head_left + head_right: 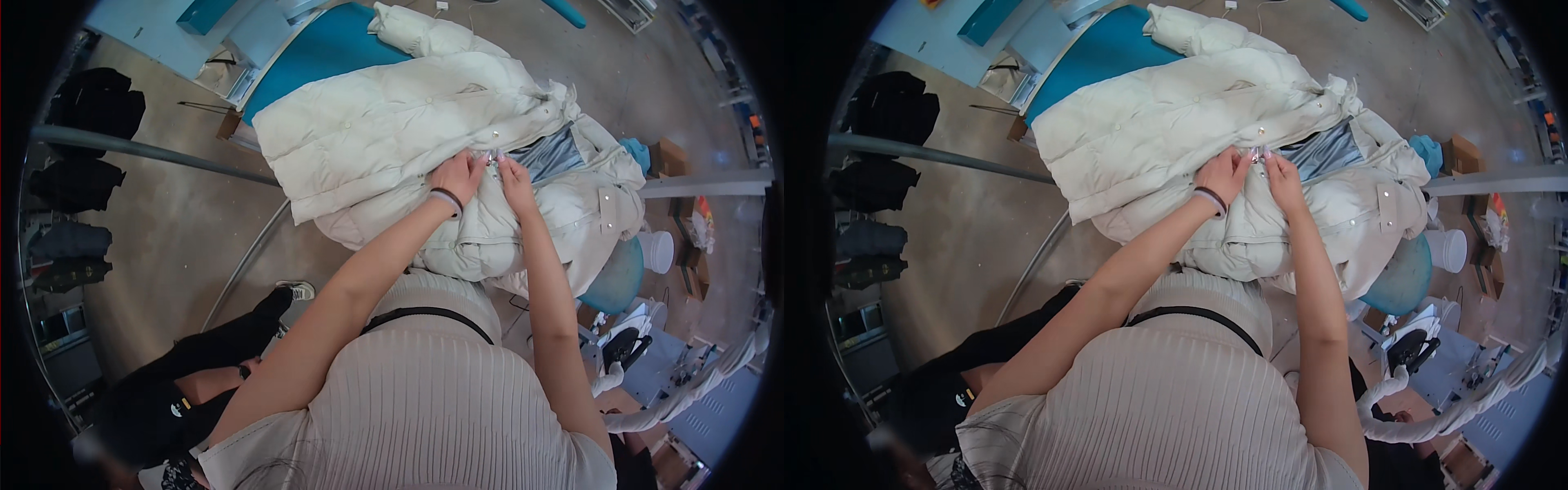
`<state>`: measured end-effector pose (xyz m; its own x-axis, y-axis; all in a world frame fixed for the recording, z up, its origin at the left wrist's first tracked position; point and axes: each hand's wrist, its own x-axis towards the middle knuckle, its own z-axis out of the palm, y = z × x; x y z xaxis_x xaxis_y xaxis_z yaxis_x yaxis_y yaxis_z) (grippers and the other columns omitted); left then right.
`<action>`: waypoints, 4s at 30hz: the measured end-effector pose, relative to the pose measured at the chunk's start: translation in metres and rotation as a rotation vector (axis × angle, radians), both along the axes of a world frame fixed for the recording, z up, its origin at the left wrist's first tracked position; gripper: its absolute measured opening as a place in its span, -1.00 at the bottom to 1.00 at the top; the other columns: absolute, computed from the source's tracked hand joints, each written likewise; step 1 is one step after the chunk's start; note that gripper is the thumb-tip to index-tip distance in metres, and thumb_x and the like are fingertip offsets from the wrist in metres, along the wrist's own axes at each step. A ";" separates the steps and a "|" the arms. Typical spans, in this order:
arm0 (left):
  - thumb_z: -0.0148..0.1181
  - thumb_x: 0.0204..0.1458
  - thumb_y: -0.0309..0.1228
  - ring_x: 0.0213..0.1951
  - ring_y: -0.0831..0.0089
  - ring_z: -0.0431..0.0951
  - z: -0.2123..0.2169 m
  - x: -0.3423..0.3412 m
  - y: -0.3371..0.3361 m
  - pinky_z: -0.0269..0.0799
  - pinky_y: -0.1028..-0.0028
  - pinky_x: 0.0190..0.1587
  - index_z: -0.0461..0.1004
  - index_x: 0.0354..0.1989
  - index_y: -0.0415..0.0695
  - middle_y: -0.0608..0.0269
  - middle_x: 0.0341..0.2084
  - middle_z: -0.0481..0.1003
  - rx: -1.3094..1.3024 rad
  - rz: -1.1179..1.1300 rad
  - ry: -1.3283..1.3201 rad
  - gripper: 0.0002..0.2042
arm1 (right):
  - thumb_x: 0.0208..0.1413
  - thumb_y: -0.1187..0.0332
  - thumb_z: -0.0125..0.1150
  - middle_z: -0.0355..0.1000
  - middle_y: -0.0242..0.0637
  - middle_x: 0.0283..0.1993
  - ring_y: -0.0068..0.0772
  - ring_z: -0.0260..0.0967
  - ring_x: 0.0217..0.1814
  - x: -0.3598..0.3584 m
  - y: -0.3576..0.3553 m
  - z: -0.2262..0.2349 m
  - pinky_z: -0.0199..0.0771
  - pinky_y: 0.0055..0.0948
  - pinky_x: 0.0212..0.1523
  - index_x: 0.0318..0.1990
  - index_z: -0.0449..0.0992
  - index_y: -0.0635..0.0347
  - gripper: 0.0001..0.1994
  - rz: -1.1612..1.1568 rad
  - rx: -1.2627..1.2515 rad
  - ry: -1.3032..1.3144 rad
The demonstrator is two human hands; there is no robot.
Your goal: Ironing and smoothing a white puffer jacket on a professional ironing station.
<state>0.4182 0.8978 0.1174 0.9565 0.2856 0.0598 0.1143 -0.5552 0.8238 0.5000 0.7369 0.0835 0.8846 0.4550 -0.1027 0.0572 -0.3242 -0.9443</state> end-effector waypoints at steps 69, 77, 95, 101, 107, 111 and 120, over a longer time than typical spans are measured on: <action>0.35 -0.16 -0.26 -0.21 0.13 0.59 0.175 0.111 0.414 0.46 0.31 -0.15 0.57 -0.18 -0.19 0.00 -0.31 0.59 0.706 0.133 0.172 -0.64 | 0.09 0.02 0.17 0.48 -0.17 -0.50 -0.14 0.45 -0.40 -0.083 -0.263 0.056 0.20 -0.13 0.18 -0.38 0.49 0.19 -0.63 -0.774 -1.022 -0.603; 0.34 -0.16 0.01 -0.10 0.05 0.53 0.013 0.140 0.251 0.44 0.22 -0.06 0.27 0.20 -0.17 -0.13 -0.11 0.50 1.014 -0.271 0.356 -0.23 | 0.02 -0.25 0.09 0.50 0.06 -0.36 0.12 0.46 -0.20 -0.071 -0.275 -0.059 0.36 -0.06 -0.04 -0.19 0.53 0.28 -0.36 -1.124 -1.195 -0.461; 0.29 -0.22 0.15 0.15 -0.02 0.31 0.045 0.102 0.343 0.23 0.08 0.15 -0.03 0.36 -0.09 -0.11 0.16 0.28 1.076 0.243 0.031 0.00 | -0.05 -0.28 0.15 0.21 0.25 0.19 0.21 0.16 0.26 0.108 -0.265 -0.001 0.19 -0.06 0.23 0.31 0.09 0.25 -0.07 -0.615 -0.816 -0.679; 0.26 -0.21 0.22 0.22 0.00 0.24 -0.090 -0.066 0.309 0.13 0.11 0.23 -0.09 0.38 -0.11 -0.10 0.25 0.18 0.725 0.256 0.328 0.05 | 0.07 -0.08 0.14 -0.05 0.27 0.35 0.22 -0.08 0.39 -0.144 -0.152 -0.050 -0.01 -0.01 0.32 0.35 0.02 0.21 -0.19 -0.808 -1.198 -0.551; 0.16 0.08 -0.09 -0.09 0.17 0.55 -0.054 -0.059 0.321 0.45 0.25 -0.11 0.26 0.18 -0.28 -0.05 -0.15 0.54 0.672 0.073 0.510 -0.40 | 0.19 0.02 0.02 0.19 0.15 0.24 0.10 0.15 0.28 -0.155 -0.187 -0.060 0.15 -0.15 0.23 0.26 0.18 0.27 -0.39 -1.015 -1.093 -0.419; -0.02 0.21 -0.17 -0.08 0.34 0.52 -0.008 -0.106 0.363 0.45 0.34 -0.07 0.35 0.12 -0.29 0.05 -0.09 0.50 -0.917 0.061 0.104 -0.55 | 0.24 0.02 -0.04 0.40 0.00 0.07 -0.07 0.34 0.12 -0.154 -0.265 -0.060 0.27 -0.30 0.13 0.16 0.31 0.34 -0.45 -1.166 -0.561 -0.187; -0.10 0.24 -0.16 -0.07 0.30 0.51 -0.120 -0.160 0.411 0.42 0.37 -0.01 0.34 0.13 -0.27 0.04 -0.03 0.47 -0.867 0.026 0.320 -0.55 | 0.20 -0.11 -0.04 0.45 -0.10 0.03 -0.20 0.39 0.04 -0.144 -0.445 -0.087 0.34 -0.29 0.05 0.07 0.42 0.38 -0.37 -1.559 0.248 0.250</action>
